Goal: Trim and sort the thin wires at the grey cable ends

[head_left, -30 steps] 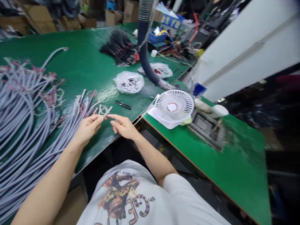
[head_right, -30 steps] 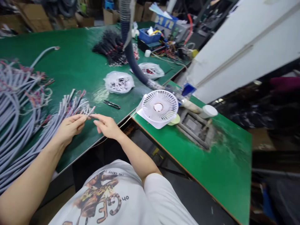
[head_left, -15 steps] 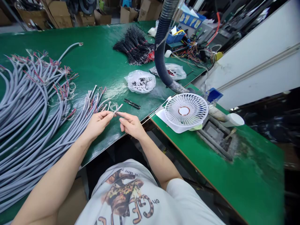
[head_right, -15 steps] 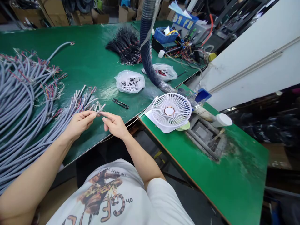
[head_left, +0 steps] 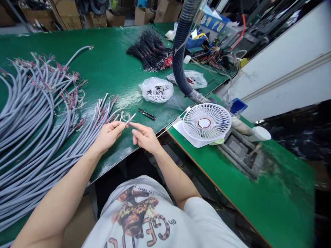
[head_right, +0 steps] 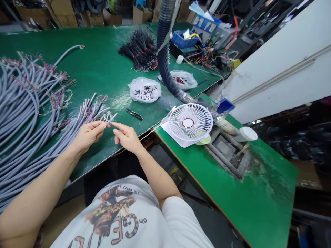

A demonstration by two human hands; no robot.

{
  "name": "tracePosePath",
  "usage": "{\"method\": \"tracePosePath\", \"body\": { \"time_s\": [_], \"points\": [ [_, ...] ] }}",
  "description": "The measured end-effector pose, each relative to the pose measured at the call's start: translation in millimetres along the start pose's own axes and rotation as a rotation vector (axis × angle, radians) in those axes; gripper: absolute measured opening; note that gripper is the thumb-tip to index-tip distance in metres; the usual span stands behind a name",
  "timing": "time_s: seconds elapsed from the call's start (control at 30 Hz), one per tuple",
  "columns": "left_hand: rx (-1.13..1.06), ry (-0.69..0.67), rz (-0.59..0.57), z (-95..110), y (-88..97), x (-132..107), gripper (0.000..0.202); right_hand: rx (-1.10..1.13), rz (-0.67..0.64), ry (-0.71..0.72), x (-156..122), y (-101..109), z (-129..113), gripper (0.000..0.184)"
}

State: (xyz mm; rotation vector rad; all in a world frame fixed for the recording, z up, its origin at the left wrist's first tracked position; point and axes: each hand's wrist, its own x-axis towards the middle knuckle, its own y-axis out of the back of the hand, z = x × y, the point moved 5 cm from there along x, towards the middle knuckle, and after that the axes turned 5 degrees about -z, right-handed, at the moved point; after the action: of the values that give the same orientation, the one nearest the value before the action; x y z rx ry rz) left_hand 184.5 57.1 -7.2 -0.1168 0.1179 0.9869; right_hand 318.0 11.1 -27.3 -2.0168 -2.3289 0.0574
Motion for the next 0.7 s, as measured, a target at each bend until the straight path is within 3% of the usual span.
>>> {"method": "tracePosePath", "body": {
  "time_s": [0.4, 0.7],
  "points": [
    [-0.031, -0.001, -0.022, -0.6, 1.6, 0.2, 0.040, 0.217, -0.021, -0.017, 3.3, -3.0, 9.3, 0.052],
    [-0.091, 0.043, -0.027, -8.7, 5.4, 3.2, 0.040, 0.080, -0.010, 0.044, 6.4, 1.0, 3.3, 0.042]
  ]
}}
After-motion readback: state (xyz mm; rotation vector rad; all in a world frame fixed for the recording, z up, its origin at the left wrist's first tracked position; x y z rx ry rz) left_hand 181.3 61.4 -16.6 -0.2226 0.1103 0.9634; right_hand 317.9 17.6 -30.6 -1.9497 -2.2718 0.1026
